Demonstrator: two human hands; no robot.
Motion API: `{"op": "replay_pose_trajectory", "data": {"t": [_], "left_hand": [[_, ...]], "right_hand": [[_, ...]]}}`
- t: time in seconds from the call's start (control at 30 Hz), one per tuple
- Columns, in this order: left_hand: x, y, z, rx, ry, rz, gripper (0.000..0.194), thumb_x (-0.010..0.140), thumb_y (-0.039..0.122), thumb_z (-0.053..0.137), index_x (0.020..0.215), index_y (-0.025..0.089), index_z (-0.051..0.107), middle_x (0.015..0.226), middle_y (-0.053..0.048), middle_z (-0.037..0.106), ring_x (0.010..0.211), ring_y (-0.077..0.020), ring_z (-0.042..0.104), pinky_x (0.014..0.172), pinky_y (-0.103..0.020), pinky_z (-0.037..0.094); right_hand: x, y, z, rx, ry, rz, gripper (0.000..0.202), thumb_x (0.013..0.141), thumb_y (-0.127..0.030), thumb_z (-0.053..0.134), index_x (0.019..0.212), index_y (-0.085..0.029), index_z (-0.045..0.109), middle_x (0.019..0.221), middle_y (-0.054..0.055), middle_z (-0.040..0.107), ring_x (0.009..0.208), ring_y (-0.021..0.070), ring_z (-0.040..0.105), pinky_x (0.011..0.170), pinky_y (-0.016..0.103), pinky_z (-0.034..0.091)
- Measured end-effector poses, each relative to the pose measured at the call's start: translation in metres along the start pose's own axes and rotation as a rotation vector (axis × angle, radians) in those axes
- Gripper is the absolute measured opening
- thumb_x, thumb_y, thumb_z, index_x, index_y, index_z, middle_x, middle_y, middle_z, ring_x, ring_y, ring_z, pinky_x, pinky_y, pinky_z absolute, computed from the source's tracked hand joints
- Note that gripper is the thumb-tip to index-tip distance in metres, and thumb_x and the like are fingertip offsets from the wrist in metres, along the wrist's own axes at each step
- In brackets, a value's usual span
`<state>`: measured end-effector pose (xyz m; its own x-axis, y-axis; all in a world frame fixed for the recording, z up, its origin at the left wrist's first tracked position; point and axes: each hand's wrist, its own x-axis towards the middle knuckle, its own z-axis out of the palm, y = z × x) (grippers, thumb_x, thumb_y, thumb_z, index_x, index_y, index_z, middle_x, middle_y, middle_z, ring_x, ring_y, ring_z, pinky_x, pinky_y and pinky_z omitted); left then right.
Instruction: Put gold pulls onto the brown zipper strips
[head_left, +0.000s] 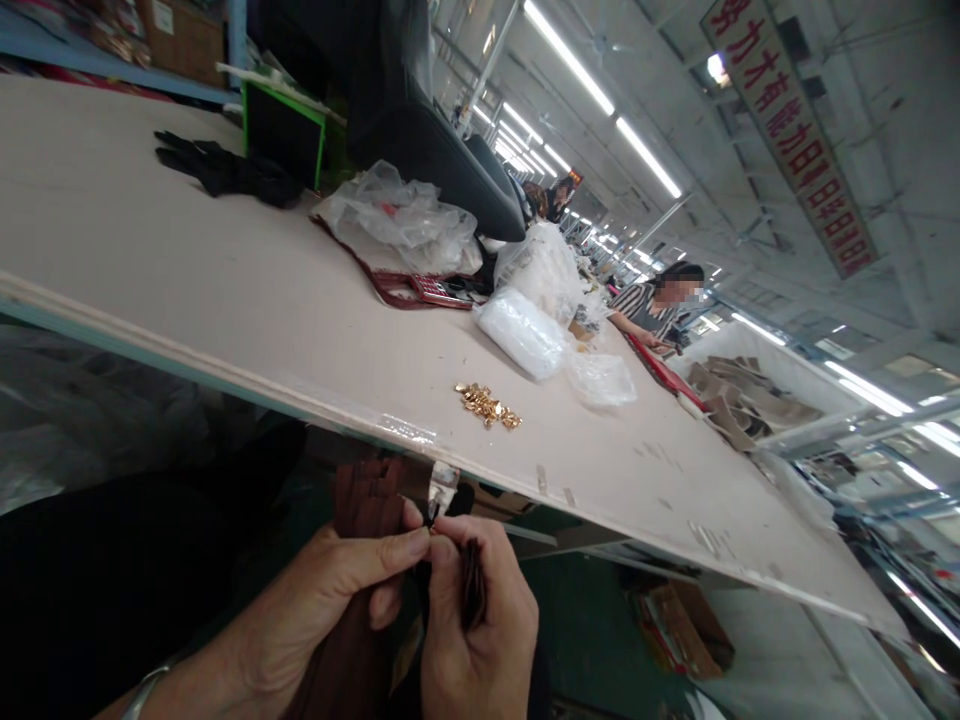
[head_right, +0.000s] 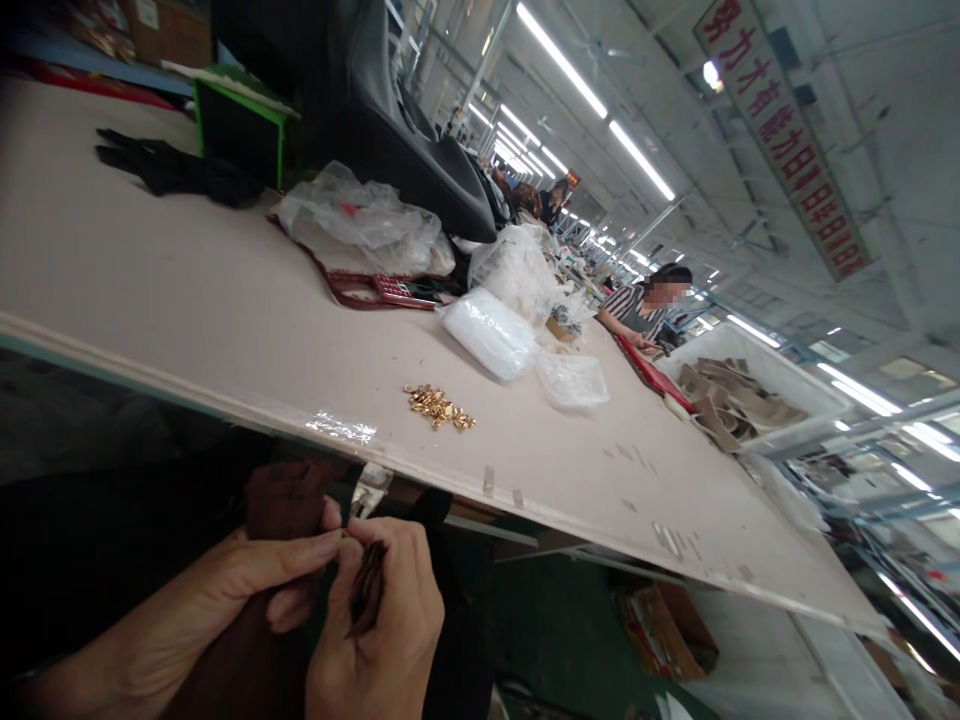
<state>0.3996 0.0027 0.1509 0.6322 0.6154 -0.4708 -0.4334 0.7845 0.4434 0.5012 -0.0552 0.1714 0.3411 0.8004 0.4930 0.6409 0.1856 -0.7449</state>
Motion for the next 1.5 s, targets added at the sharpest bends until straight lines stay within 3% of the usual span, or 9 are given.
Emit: {"op": "replay_pose_trajectory", "data": {"t": [0.13, 0.43, 0.77, 0.93, 1.03, 1.13, 1.2, 1.33, 1.5], "left_hand": [[-0.002, 0.003, 0.003, 0.055, 0.039, 0.003, 0.031, 0.056, 0.035, 0.089, 0.063, 0.017, 0.065, 0.043, 0.004, 0.050, 0.044, -0.0081, 0.040, 0.048, -0.020, 0.034], [0.002, 0.003, 0.005, 0.057, 0.029, 0.003, 0.038, 0.056, 0.036, 0.086, 0.045, 0.018, 0.055, 0.045, 0.002, 0.051, 0.046, -0.0109, 0.044, 0.049, -0.023, 0.039], [0.004, -0.004, 0.001, 0.053, 0.037, 0.012, 0.024, 0.061, 0.034, 0.085, 0.066, 0.019, 0.067, 0.045, 0.004, 0.050, 0.047, -0.0106, 0.041, 0.053, -0.024, 0.037], [0.003, 0.000, 0.004, 0.141, 0.061, 0.014, 0.045, 0.062, 0.041, 0.084, 0.041, 0.017, 0.052, 0.045, 0.001, 0.049, 0.049, -0.0111, 0.044, 0.053, -0.024, 0.039], [0.001, 0.003, 0.004, 0.186, 0.082, 0.053, 0.046, 0.064, 0.043, 0.081, 0.043, 0.017, 0.051, 0.047, 0.001, 0.051, 0.050, -0.0114, 0.047, 0.052, -0.023, 0.039], [0.000, 0.004, 0.003, 0.226, 0.064, 0.141, 0.025, 0.062, 0.036, 0.082, 0.066, 0.018, 0.065, 0.049, 0.005, 0.053, 0.045, -0.0087, 0.043, 0.046, -0.020, 0.033], [-0.001, 0.005, 0.003, 0.273, 0.027, 0.172, 0.025, 0.060, 0.030, 0.082, 0.078, 0.020, 0.066, 0.051, 0.006, 0.055, 0.042, -0.0074, 0.041, 0.044, -0.020, 0.031], [-0.004, 0.004, 0.001, 0.405, -0.010, 0.186, 0.017, 0.060, 0.025, 0.077, 0.071, 0.020, 0.065, 0.044, 0.008, 0.053, 0.038, -0.0079, 0.039, 0.042, -0.021, 0.028], [-0.005, 0.004, -0.003, 0.586, -0.019, 0.227, 0.005, 0.059, 0.021, 0.072, 0.063, 0.018, 0.069, 0.046, 0.008, 0.053, 0.045, -0.0093, 0.041, 0.046, -0.022, 0.033]], "right_hand": [[0.003, 0.004, -0.001, -0.009, -0.062, 0.046, 0.016, 0.096, -0.017, 0.049, 0.098, -0.021, 0.064, 0.083, 0.001, 0.066, 0.073, 0.0130, 0.066, 0.066, 0.021, 0.052], [0.007, 0.013, -0.004, -0.148, -0.072, -0.187, 0.030, 0.091, -0.006, 0.049, 0.113, -0.018, 0.065, 0.091, 0.006, 0.071, 0.082, 0.0155, 0.071, 0.073, 0.023, 0.056], [0.010, 0.013, -0.009, -0.198, -0.064, -0.251, 0.027, 0.088, -0.005, 0.055, 0.108, -0.020, 0.065, 0.083, 0.004, 0.074, 0.070, 0.0153, 0.072, 0.062, 0.021, 0.056], [0.008, 0.014, -0.006, -0.256, -0.042, -0.233, 0.023, 0.089, -0.008, 0.055, 0.107, -0.016, 0.069, 0.085, 0.008, 0.074, 0.073, 0.0165, 0.072, 0.068, 0.023, 0.057], [0.012, 0.010, -0.002, -0.185, -0.052, -0.115, 0.022, 0.092, -0.012, 0.055, 0.106, -0.016, 0.071, 0.088, 0.007, 0.074, 0.077, 0.0163, 0.072, 0.070, 0.023, 0.056], [0.022, 0.007, 0.000, -0.013, -0.068, 0.097, 0.017, 0.093, -0.020, 0.057, 0.100, -0.020, 0.073, 0.090, 0.004, 0.075, 0.080, 0.0156, 0.071, 0.071, 0.022, 0.055], [0.028, 0.005, 0.000, 0.104, -0.057, 0.209, 0.014, 0.091, -0.024, 0.061, 0.096, -0.021, 0.074, 0.087, 0.002, 0.075, 0.078, 0.0158, 0.069, 0.070, 0.023, 0.054], [0.031, 0.002, -0.006, 0.368, -0.123, 0.404, 0.013, 0.079, -0.029, 0.073, 0.085, -0.018, 0.074, 0.068, 0.000, 0.069, 0.060, 0.0137, 0.061, 0.058, 0.023, 0.050], [0.022, -0.009, -0.006, 0.539, -0.202, 0.543, 0.015, 0.062, -0.020, 0.081, 0.065, -0.019, 0.067, 0.053, -0.006, 0.055, 0.044, 0.0085, 0.045, 0.042, 0.019, 0.038]]}}
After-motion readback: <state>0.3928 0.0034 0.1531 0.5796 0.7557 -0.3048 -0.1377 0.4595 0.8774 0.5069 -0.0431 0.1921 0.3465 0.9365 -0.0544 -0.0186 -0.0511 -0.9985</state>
